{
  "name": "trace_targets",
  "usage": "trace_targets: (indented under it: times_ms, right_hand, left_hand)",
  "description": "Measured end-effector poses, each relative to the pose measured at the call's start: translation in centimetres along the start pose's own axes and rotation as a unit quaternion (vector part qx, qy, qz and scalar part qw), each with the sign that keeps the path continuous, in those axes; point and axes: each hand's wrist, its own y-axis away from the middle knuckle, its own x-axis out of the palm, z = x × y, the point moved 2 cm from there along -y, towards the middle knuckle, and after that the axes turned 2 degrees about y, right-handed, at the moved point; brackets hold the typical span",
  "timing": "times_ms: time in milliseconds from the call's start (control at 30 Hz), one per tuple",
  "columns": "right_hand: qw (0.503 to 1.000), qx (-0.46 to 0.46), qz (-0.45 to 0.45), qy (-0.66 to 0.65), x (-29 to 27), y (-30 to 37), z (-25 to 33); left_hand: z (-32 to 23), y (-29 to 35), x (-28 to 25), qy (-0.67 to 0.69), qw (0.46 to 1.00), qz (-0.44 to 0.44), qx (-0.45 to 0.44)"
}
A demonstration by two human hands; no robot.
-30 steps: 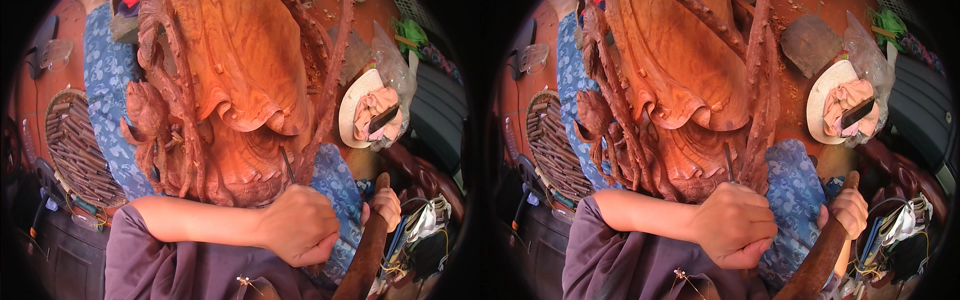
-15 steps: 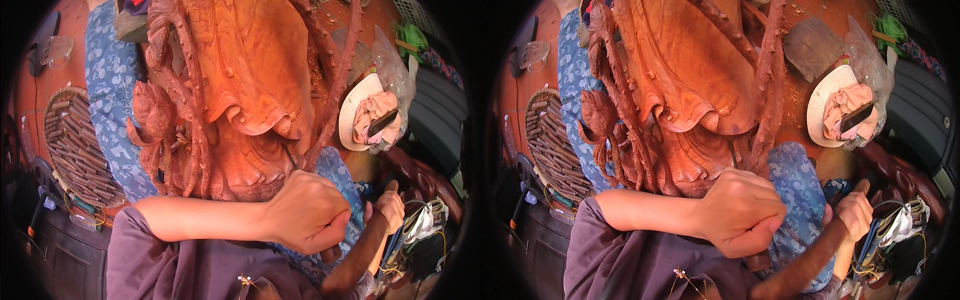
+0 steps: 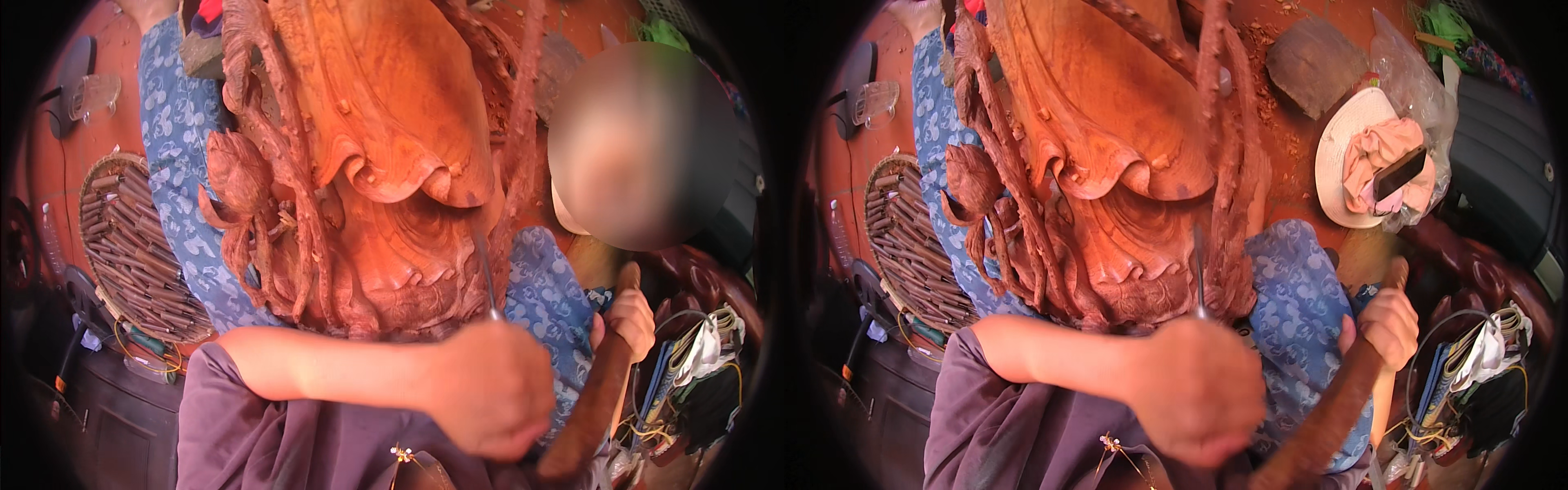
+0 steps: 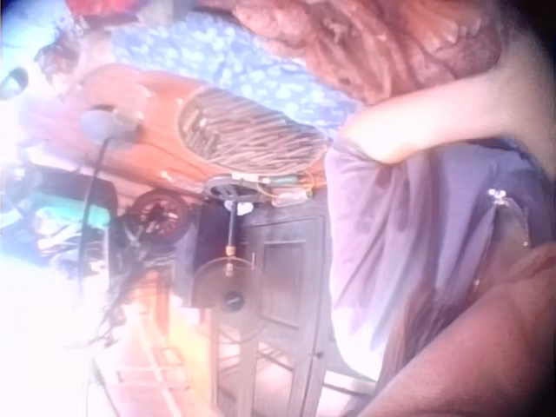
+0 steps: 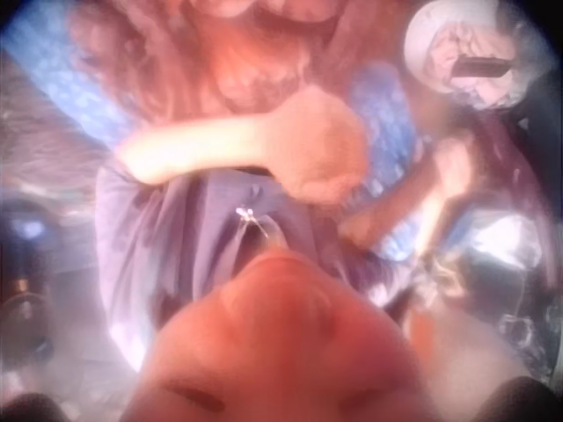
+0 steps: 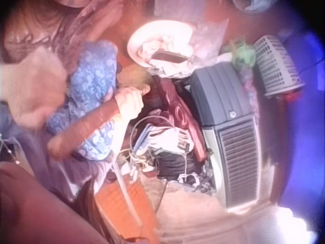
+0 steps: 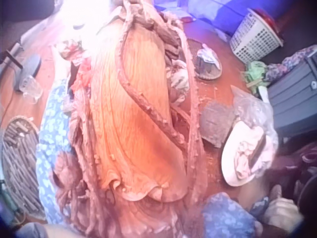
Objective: The person carves a large wooden sculpture using a rotary tool and then switches to a chisel and mallet. They refine details on the sculpture's surface, occasionally selecting different chisels from a nearby basket.
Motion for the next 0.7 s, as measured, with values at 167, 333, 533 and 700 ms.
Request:
trace_targets:
  times_ms: [167,333,533,700]
  right_hand:
    - [0.990,0.078,-0.051,-0.105,0.4,2.4,-1.2]
    - [0.966,0.124,-0.021,-0.226,2.8,4.8,-3.2]
    - [0.943,0.145,0.040,-0.297,3.0,6.6,-3.2]
    - [0.949,0.165,0.100,-0.249,3.2,5.4,-1.4]
  left_hand:
    - [-3.2,-0.5,3.1,-0.207,0.962,0.143,-0.107]
    - [-1.9,0.1,4.6,-0.305,0.912,0.191,-0.197]
    - [-1.7,1.0,4.7,-0.285,0.857,0.371,-0.217]
    - [-4.0,2.8,1.1,-0.263,0.791,0.474,-0.283]
